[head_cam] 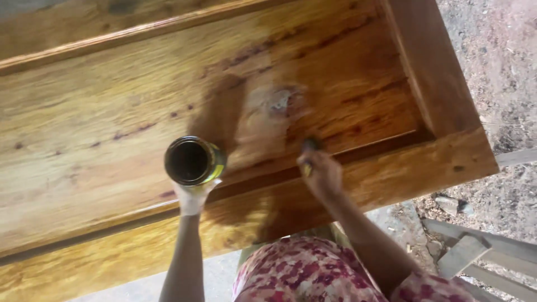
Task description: Applying a stain or paint to a wooden door using a brush.
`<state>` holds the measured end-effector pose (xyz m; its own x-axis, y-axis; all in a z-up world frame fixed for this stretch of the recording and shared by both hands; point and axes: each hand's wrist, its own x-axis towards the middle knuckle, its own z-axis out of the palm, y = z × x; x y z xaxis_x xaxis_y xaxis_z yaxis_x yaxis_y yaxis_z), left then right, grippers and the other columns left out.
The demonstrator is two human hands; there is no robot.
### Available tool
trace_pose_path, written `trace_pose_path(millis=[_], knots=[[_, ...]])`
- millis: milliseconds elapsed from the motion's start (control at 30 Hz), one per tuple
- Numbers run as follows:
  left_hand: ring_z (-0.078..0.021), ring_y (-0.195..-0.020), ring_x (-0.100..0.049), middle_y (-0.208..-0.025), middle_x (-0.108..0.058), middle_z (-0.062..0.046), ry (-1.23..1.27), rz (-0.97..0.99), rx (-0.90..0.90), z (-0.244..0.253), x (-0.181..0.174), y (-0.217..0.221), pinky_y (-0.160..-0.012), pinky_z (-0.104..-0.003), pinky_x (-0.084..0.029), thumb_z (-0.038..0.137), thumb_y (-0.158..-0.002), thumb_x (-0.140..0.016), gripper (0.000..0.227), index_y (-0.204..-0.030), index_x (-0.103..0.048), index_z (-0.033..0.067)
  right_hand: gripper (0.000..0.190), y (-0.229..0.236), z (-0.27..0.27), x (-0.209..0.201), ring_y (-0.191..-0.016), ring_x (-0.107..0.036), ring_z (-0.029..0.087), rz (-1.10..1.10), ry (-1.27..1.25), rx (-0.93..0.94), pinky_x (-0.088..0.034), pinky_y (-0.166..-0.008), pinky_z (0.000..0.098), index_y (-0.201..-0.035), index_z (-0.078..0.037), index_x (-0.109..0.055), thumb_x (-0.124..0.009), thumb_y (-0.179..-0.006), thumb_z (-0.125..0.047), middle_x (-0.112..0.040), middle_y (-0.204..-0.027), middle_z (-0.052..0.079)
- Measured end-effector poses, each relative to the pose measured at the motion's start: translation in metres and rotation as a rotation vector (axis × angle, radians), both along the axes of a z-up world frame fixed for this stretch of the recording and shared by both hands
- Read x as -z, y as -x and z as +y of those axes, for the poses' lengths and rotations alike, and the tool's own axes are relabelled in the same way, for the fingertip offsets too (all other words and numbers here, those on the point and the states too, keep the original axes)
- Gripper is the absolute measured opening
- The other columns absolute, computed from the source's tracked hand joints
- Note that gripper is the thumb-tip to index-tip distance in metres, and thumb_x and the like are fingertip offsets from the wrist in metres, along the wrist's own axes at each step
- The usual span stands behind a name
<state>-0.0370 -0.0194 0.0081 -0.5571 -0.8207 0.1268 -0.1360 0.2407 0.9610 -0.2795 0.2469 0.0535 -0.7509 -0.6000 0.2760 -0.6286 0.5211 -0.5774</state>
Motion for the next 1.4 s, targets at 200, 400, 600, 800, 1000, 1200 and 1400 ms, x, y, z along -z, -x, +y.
trace_pose_path(millis=[200,400,600,800,1000,1200,1400], knots=[[-0.0221,-0.126,-0.061,-0.139,-0.059,-0.012,0.023,0.130,0.047,-0.011,-0.031,0.008,-0.110,-0.039,-0.052,0.008,-0.063,-0.097,0.108,-0.151,-0.035,0.0041,0.021,-0.091,-0.065,0.022,-0.092,-0.075,0.024,-0.390,0.397,-0.248,-0.059,-0.077,0.0361,-0.106,-0.006,-0.069,-0.078,-0.092,-0.018,-0.074,-0.104,0.012],[-0.0266,-0.128,-0.059,-0.141,-0.055,-0.014,0.083,0.030,0.076,-0.042,-0.012,-0.022,-0.109,-0.039,-0.049,0.024,-0.063,-0.100,0.113,-0.149,-0.029,0.0030,0.049,0.019,-0.014,0.049,-0.075,-0.070,0.021,-1.036,1.017,-0.043,-0.061,-0.072,0.0396,-0.099,-0.008,-0.070,-0.064,-0.093,-0.056,-0.072,-0.086,0.007],[-0.0338,-0.133,-0.050,-0.144,-0.049,-0.021,0.294,-0.137,0.068,-0.057,-0.019,-0.045,-0.113,-0.046,-0.041,0.030,-0.049,-0.105,0.131,-0.152,-0.029,-0.0009,0.015,0.024,-0.037,-0.030,-0.087,-0.067,0.014,-0.147,0.378,0.280,-0.056,-0.080,0.0333,-0.101,-0.006,-0.071,-0.080,-0.099,-0.018,-0.073,-0.098,0.004],[-0.0353,-0.134,-0.049,-0.140,-0.050,-0.019,0.302,-0.098,0.084,-0.047,-0.045,-0.041,-0.117,-0.044,-0.040,0.026,-0.046,-0.103,0.123,-0.147,-0.038,0.0023,0.018,-0.050,-0.136,-0.081,-0.091,-0.062,0.008,-0.749,0.682,-0.155,-0.050,-0.076,0.0238,-0.108,-0.011,-0.063,-0.077,-0.097,-0.008,-0.066,-0.100,-0.003],[-0.0388,-0.136,-0.047,-0.142,-0.049,-0.021,0.364,-0.083,0.093,-0.031,-0.050,-0.042,-0.119,-0.048,-0.037,0.025,-0.048,-0.103,0.121,-0.147,-0.038,0.0012,0.011,-0.118,-0.198,-0.117,-0.074,-0.070,0.013,-0.377,0.238,-0.486,-0.056,-0.069,0.0271,-0.096,-0.004,-0.072,-0.075,-0.096,-0.015,-0.074,-0.085,0.005],[-0.0413,-0.135,-0.046,-0.143,-0.046,-0.025,0.364,-0.110,-0.019,-0.016,-0.043,-0.048,-0.116,-0.049,-0.041,0.031,-0.054,-0.102,0.126,-0.150,-0.028,-0.0003,0.016,-0.135,-0.201,-0.111,-0.080,-0.071,0.036,-0.122,0.099,-0.654,-0.057,-0.070,0.0410,-0.097,-0.006,-0.073,-0.077,-0.090,-0.020,-0.074,-0.092,0.016],[-0.0436,-0.133,-0.049,-0.143,-0.047,-0.025,0.519,-0.068,-0.105,-0.005,-0.044,-0.046,-0.114,-0.051,-0.044,0.029,-0.053,-0.101,0.125,-0.149,-0.027,0.0011,0.017,-0.129,-0.195,-0.109,-0.079,-0.070,0.037,-0.116,-0.040,-0.749,-0.056,-0.069,0.0452,-0.098,-0.009,-0.073,-0.076,-0.090,-0.023,-0.073,-0.089,0.016]])
